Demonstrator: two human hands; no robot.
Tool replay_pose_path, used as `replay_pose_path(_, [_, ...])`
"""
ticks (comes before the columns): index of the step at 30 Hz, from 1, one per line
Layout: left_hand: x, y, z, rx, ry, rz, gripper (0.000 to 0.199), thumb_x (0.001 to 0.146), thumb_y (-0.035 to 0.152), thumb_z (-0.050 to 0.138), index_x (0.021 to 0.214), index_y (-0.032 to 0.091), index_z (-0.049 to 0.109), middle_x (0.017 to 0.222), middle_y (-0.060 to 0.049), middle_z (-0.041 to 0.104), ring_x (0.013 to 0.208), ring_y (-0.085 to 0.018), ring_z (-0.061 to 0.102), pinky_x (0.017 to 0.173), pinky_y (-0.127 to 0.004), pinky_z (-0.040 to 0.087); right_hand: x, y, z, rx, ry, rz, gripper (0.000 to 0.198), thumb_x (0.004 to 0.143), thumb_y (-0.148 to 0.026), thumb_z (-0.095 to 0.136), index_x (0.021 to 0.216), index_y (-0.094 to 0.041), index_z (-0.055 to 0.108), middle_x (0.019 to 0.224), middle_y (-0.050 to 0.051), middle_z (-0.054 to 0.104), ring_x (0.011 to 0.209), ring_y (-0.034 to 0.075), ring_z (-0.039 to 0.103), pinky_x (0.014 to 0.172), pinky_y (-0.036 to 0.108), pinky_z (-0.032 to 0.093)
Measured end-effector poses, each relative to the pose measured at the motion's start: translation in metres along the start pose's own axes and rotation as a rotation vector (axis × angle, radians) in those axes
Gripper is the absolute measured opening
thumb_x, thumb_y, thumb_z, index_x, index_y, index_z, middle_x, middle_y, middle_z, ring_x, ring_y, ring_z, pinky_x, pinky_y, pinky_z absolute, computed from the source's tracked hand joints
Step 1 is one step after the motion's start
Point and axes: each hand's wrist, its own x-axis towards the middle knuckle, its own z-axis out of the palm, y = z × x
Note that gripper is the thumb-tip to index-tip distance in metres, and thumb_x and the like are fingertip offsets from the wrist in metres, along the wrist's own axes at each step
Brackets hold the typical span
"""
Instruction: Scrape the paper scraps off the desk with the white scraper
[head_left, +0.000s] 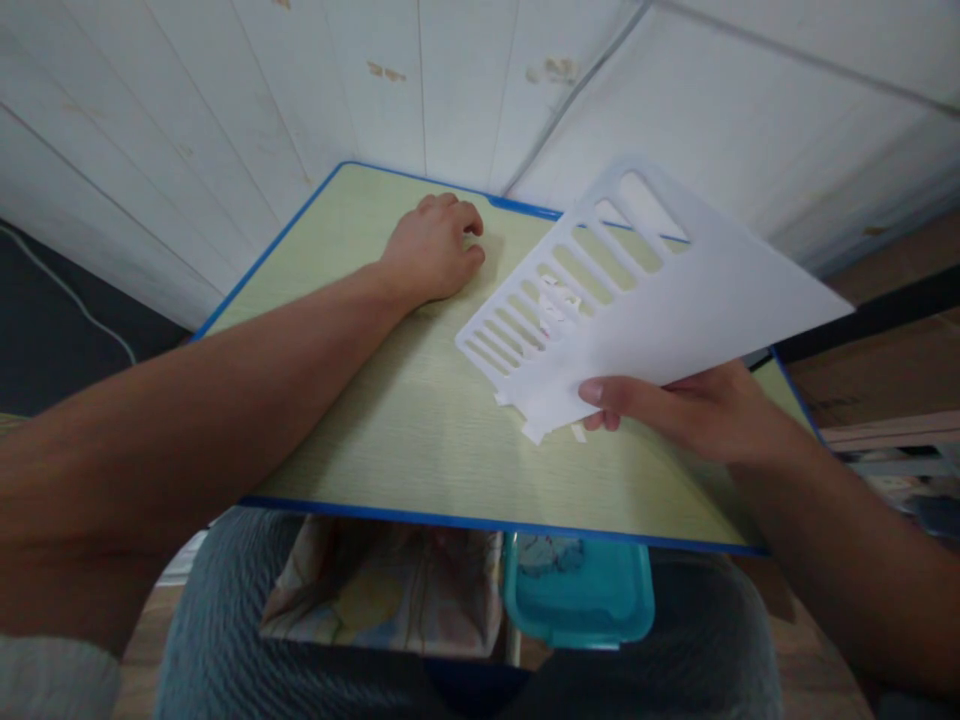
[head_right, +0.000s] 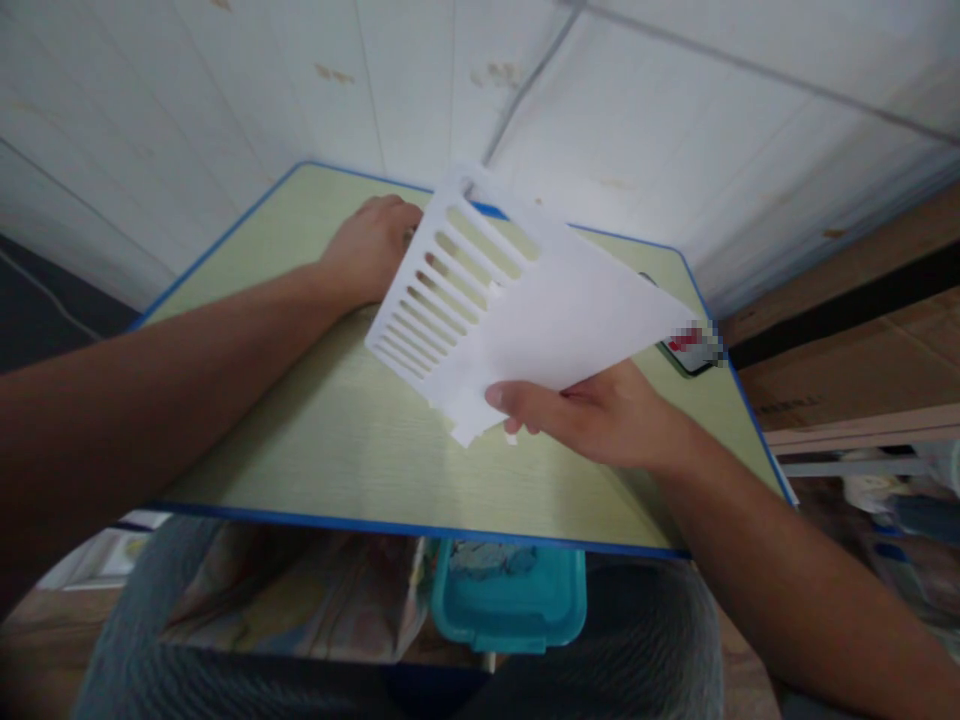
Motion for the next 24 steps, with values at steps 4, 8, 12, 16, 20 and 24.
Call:
replay_pose_path(4, [-0.002,0.008,-0.003,-0.018,0.031,-0.088,0.038,0.103,0.047,0.059,0.131,0.029,0.078,0.147,-0.012,0.073,0.136,-0.038,0.059,0.124,-0.057,0.048,0.001,-0.002,-0.003,0.022,0.035,0.011,0.035,0.101,-0.041,0.089,0.071,-0.028,0.077,0.072,0.002,0.082,0.065,0.025,0.078,0.061,0.037,0.066])
replay_pose_path(8, [-0.002,0.010,-0.006,-0.037,0.013,-0.098,0.040,0.101,0.048,0.061,0.131,0.028,0.080,0.147,-0.013,0.072,0.135,-0.038,0.058,0.125,-0.056,0.047,0.001,-0.001,-0.002,0.041,-0.057,0.008,0.037,0.103,-0.039,0.087,0.070,-0.028,0.075,0.074,0.003,0.084,0.066,0.025,0.081,0.062,0.036,0.069])
replay_pose_path(12, [-0.002,0.012,-0.006,-0.064,0.026,-0.112,0.043,0.101,0.046,0.064,0.134,0.023,0.080,0.148,-0.016,0.072,0.136,-0.039,0.058,0.126,-0.056,0.046,-0.001,-0.001,-0.014,0.099,-0.204,0.093,0.029,0.098,-0.038,0.092,0.076,-0.025,0.078,0.068,0.001,0.080,0.060,0.022,0.077,0.056,0.031,0.064])
replay_pose_path(16, [-0.002,0.010,-0.004,-0.048,0.043,-0.103,0.045,0.102,0.046,0.063,0.137,0.022,0.080,0.147,-0.016,0.072,0.137,-0.038,0.059,0.127,-0.057,0.047,-0.002,0.000,-0.023,0.126,-0.265,0.107,0.029,0.097,-0.040,0.094,0.079,-0.022,0.080,0.066,0.000,0.078,0.057,0.019,0.074,0.054,0.028,0.061])
replay_pose_path(20, [0.001,0.004,0.000,-0.045,0.058,-0.081,0.040,0.101,0.044,0.063,0.132,0.027,0.080,0.145,-0.013,0.074,0.135,-0.037,0.061,0.126,-0.058,0.050,-0.002,0.002,-0.026,0.121,-0.315,0.121,0.028,0.098,-0.038,0.093,0.078,-0.022,0.080,0.071,0.001,0.082,0.062,0.018,0.078,0.057,0.025,0.063])
replay_pose_path(24, [0.003,-0.002,0.002,-0.060,0.091,-0.053,0.036,0.097,0.034,0.064,0.128,0.027,0.081,0.139,-0.012,0.076,0.134,-0.038,0.063,0.124,-0.060,0.051,-0.003,0.001,-0.028,0.198,-0.443,0.153,0.016,0.098,-0.035,0.092,0.089,-0.023,0.085,0.075,0.001,0.085,0.061,0.019,0.080,0.055,0.025,0.065])
